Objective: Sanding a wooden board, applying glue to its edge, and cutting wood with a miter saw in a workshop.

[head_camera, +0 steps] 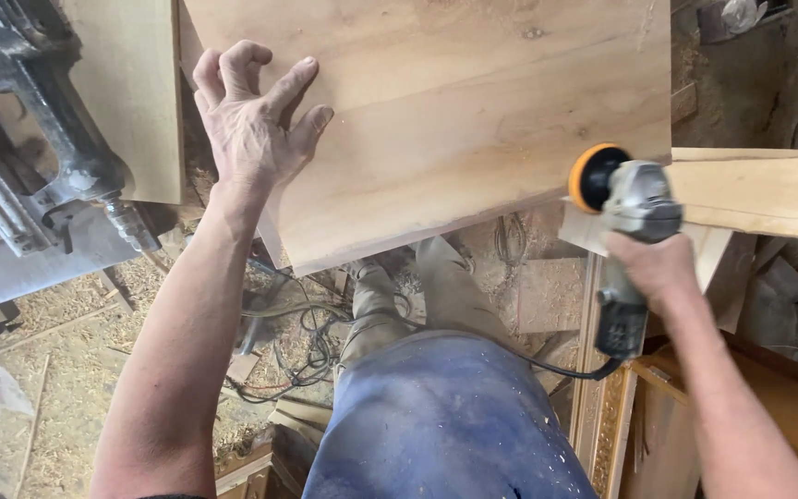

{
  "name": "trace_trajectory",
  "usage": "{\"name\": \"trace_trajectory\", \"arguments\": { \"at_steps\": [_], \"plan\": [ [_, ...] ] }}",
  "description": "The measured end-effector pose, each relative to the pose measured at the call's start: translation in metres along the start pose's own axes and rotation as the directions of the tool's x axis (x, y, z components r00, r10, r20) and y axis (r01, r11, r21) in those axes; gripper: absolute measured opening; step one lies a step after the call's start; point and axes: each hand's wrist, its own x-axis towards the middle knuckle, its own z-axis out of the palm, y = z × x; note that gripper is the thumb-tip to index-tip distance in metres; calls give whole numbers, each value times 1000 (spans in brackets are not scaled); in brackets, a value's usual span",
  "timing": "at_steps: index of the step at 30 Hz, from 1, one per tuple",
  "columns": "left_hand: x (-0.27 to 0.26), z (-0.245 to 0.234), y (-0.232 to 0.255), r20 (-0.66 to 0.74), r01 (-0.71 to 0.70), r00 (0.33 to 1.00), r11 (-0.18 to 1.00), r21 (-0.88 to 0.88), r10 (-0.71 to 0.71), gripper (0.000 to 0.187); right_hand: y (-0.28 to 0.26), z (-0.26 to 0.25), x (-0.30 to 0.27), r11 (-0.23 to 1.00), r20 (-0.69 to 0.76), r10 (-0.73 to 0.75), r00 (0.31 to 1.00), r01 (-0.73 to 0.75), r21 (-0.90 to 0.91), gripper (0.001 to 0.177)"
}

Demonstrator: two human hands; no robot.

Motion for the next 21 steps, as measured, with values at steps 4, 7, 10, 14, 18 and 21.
{"name": "trace_trajectory", "arguments": {
  "at_steps": [4,7,10,14,18,21],
  "plan": [
    [2,-3,2,21,-9,1000,1000,27,9,38,2,-15,32,998,-77,45,996,-41,53,35],
    [2,-1,-1,17,-6,1000,997,71,5,37,-2,-4,31,996,-168,-18,986,33,83,29],
    [1,3,-2,26,21,999,998,60,-22,38,-41,24,-17,993,-4,-81,997,81,-86,40],
    [-4,6,-7,98,74,991,988,134,-87,45,-77,75,-76,946,169,-95,981,142,-292,39],
    [-2,1,-1,126,135,981,985,110,-149,52,-59,123,-91,807,334,-288,897,415,-420,48],
    [-4,4,-3,108,146,982,987,73,-154,50,-57,152,-100,725,361,-401,842,533,-436,52]
  ]
}}
